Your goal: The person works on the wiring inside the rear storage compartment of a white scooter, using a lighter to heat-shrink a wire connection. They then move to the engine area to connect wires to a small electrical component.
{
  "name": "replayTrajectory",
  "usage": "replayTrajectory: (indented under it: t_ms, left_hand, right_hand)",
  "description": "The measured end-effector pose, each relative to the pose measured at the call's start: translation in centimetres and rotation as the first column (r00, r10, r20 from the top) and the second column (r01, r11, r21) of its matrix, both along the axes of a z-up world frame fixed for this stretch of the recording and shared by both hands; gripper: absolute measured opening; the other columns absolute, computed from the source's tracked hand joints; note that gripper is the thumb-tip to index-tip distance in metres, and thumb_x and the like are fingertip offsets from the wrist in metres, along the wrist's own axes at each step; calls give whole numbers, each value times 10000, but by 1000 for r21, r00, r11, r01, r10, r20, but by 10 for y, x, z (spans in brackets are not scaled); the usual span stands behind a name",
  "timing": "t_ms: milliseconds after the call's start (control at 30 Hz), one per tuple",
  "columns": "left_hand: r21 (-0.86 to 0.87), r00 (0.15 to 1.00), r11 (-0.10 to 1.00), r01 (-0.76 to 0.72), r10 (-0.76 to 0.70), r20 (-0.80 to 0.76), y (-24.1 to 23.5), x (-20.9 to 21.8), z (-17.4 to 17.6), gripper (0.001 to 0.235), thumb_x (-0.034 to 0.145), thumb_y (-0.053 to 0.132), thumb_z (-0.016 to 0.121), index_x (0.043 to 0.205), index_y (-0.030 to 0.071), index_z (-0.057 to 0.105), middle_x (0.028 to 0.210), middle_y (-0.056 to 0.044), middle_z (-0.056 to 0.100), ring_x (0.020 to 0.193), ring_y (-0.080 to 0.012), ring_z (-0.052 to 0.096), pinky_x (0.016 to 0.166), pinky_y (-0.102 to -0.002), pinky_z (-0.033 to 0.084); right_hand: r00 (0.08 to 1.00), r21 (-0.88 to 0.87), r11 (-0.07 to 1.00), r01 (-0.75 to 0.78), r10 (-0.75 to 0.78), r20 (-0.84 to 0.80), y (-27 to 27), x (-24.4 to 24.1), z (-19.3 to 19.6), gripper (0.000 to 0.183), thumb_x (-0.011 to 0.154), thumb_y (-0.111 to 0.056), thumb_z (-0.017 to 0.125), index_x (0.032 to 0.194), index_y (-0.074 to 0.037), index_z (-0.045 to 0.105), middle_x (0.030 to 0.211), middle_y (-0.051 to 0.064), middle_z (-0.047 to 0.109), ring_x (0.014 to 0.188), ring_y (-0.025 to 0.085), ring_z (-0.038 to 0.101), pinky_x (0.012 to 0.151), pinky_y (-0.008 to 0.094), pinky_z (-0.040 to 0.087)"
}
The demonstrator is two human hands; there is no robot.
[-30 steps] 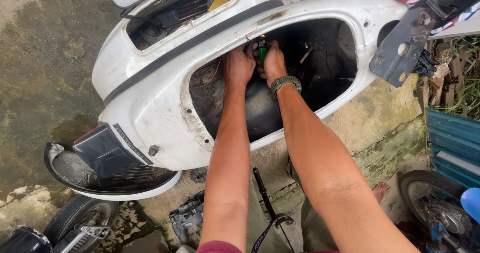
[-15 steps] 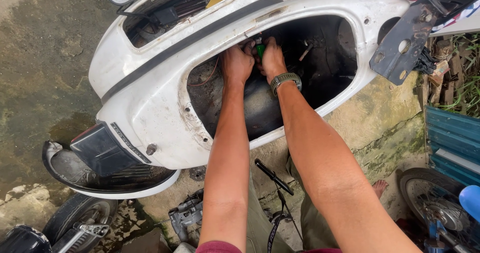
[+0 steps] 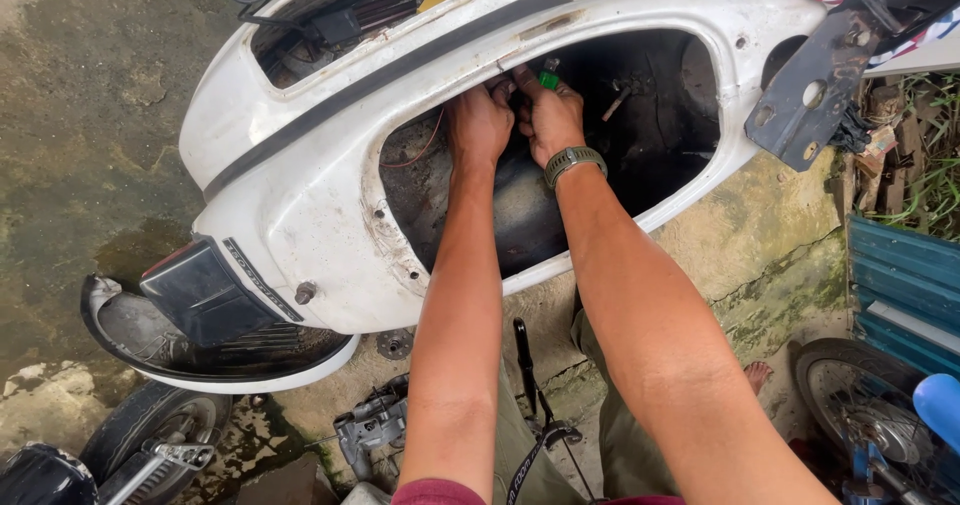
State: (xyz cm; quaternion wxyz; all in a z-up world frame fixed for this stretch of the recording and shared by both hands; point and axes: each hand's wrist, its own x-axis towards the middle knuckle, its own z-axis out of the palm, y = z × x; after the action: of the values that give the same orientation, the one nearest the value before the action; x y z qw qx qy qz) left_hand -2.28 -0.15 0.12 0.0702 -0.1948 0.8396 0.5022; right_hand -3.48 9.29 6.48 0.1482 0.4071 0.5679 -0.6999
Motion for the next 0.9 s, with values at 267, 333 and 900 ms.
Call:
replayTrajectory:
  t_ms: [267,333,900]
  left_hand:
    - [74,998,996,53,-52,-18,0,1,7,202,894,160,719,1043,27,693,1018,-106,760,1031,-376,632,917,-498,479]
    - [59,998,997,52,-51,-25,0,2,8,200,908,170,725,1046,30,690,1024,-104,756,1034,-368,635,927,-493,484]
    - [110,999,993,35,-34,-16,-1,3,15,214,905,164,718,1085,51,689,1054,-48,768,1100,-335,607,985,-478,455]
  right_hand:
    - [982,-99,988,117,-100,159,10,-8,12,356,918,-443,699,791,-128,595,601,8,516,488,139,449,428,289,296]
    - [960,-85,978,190,-167,225,12,0,21,554,893,-652,543,739,-120,531,551,1,434,449,144,388,407,282,264]
    - [963,10,989,-146,140,229,12,6,-6,441,1030,-438,282,901,-111,549,619,44,474,439,135,400,372,281,278]
